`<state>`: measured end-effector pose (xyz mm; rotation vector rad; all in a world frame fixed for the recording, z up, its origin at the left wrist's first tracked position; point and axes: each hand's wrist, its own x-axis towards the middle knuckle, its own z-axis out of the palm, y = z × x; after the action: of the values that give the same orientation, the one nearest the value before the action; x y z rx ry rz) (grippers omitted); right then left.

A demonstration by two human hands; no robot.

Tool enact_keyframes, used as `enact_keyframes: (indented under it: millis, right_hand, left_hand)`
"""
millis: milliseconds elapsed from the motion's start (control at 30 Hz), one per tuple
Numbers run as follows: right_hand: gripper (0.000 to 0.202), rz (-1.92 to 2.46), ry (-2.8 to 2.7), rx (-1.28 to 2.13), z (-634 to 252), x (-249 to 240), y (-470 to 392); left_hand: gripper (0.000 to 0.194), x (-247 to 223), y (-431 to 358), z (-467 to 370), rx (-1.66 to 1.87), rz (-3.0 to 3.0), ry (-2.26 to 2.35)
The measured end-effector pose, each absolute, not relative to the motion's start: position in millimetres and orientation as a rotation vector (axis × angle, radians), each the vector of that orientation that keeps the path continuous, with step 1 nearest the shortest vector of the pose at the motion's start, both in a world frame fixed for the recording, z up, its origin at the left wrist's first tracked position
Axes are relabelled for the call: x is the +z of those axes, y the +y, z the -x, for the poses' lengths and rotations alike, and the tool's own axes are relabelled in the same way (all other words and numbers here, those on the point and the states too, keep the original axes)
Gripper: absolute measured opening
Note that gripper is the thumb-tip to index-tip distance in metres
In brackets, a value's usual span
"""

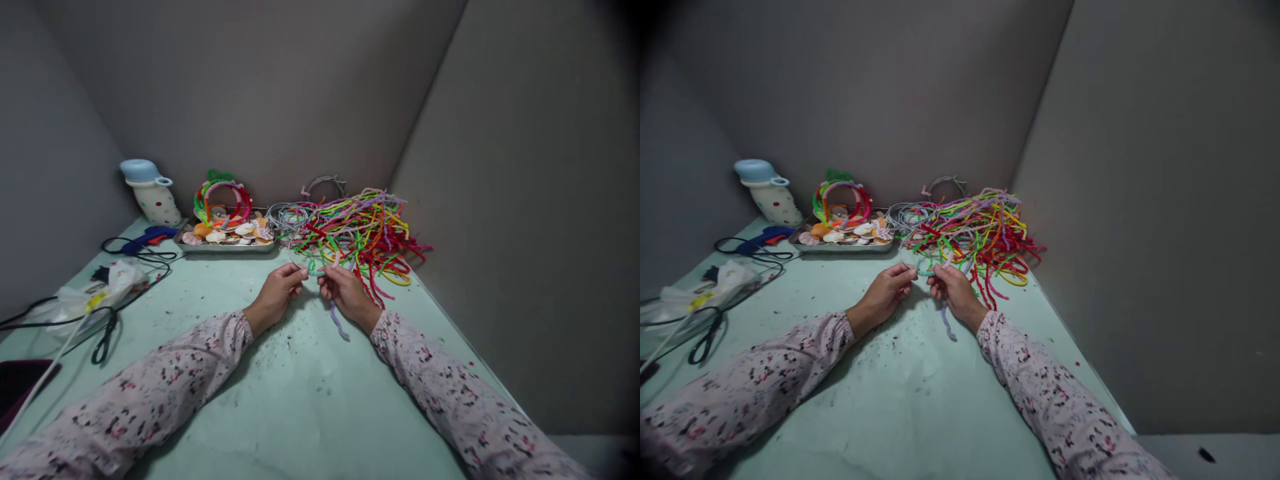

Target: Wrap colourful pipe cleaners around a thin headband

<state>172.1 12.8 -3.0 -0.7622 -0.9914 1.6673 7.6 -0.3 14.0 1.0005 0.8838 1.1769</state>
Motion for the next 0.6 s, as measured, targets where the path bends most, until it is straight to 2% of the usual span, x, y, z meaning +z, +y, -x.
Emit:
enact_keyframes:
  millis: [600]
  right_hand:
    - [0.026,0.754,-0.973,1.681,-172.6,-2.0,12.3]
  left_hand:
    - [0.028,14.5,-1.3,-6.6,1.145,-0.936,0.822]
